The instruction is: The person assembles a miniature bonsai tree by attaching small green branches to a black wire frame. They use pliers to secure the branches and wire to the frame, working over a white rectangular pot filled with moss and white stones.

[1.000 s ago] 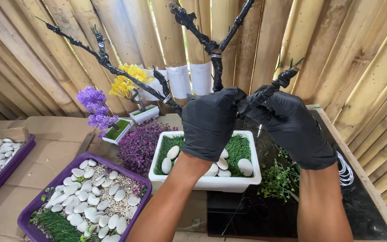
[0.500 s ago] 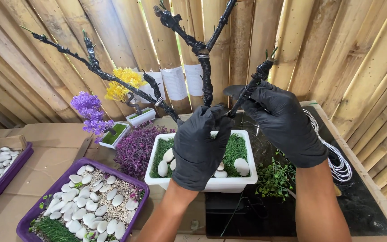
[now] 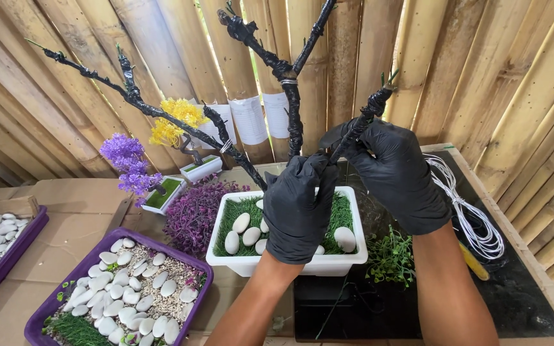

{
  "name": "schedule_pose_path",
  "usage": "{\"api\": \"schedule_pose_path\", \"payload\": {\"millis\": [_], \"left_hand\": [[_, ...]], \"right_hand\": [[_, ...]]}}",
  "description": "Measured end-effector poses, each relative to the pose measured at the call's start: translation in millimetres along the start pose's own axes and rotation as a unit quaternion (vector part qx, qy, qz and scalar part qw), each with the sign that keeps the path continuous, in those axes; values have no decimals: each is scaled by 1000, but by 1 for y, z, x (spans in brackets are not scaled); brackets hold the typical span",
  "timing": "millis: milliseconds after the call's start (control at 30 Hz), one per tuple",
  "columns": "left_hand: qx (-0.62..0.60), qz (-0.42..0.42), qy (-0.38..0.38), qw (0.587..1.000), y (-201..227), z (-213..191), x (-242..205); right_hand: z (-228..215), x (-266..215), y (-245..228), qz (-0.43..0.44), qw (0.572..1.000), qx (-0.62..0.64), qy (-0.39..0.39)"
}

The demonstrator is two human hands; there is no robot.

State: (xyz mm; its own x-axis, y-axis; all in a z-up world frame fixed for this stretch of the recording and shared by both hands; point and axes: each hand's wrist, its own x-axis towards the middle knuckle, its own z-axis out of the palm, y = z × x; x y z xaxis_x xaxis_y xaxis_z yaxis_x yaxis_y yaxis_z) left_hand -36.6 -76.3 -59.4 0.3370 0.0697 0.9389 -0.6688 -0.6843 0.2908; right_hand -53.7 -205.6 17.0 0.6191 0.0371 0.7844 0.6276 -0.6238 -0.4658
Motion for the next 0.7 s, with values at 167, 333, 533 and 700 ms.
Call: {"api": "schedule_pose_path", "payload": {"millis": [167, 333, 533, 700], "left_hand": [[37, -18, 44, 998, -27, 39, -27], [52, -21, 45, 997, -37, 46, -34], [-42, 50, -66, 996, -15, -7, -1], [-81, 13, -89, 993, -15, -13, -1]], "right_hand": [[-14, -3, 10, -55, 998, -10, -25], [-24, -8, 28, -88, 994, -50, -34], [-52, -7, -9, -108, 988, -22, -109], [-55, -6, -17, -82, 990, 8, -111]]}}
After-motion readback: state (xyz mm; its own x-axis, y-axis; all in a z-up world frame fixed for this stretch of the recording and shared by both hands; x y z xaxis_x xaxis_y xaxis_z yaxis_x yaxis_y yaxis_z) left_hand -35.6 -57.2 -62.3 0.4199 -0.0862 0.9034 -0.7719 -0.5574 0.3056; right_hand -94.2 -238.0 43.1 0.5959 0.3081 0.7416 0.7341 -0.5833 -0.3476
